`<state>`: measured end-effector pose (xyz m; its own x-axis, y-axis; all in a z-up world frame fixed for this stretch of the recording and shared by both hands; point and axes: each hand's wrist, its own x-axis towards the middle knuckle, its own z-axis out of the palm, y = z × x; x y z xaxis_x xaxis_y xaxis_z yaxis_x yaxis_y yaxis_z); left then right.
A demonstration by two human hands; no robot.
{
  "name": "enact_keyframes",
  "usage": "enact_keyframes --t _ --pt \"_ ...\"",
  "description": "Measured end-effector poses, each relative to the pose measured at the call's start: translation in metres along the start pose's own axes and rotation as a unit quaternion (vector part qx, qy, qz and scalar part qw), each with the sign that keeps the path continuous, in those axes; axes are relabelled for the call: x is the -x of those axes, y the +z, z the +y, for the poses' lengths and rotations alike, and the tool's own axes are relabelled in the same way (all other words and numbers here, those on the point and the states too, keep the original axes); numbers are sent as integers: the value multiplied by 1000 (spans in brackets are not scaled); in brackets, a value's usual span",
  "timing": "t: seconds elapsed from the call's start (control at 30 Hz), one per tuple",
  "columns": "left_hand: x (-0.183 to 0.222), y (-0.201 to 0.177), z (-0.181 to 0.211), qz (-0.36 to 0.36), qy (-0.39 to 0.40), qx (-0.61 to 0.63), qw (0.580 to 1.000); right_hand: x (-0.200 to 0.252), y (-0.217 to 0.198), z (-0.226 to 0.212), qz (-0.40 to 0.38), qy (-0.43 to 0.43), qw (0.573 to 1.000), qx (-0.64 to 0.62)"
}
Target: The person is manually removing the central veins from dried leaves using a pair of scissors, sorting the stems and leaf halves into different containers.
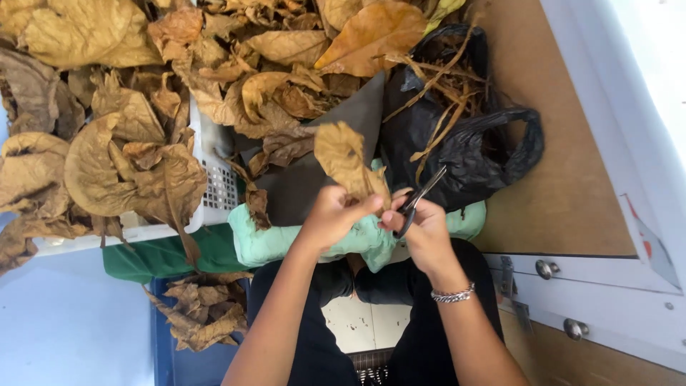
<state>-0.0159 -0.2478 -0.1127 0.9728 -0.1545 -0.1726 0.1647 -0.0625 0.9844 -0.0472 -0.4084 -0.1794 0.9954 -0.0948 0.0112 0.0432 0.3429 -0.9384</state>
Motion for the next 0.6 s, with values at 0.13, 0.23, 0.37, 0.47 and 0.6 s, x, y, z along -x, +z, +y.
enact_keyframes --t 0.13,0.23,0.37,0.47,0.6 --pt "17 -11 -50 1 -56 88 995 11 11 37 -7 31 999 -36" --pt "20 -7 -96 28 -62 161 985 11 15 69 16 54 997 -57" --pt "25 -6 -122 74 -61 187 978 15 22 80 23 119 992 -42" --pt "24 -13 -134 118 -52 188 974 20 11 76 -38 161 985 52" --pt "5 -31 -193 139 -20 186 973 34 13 55 -106 230 954 162"
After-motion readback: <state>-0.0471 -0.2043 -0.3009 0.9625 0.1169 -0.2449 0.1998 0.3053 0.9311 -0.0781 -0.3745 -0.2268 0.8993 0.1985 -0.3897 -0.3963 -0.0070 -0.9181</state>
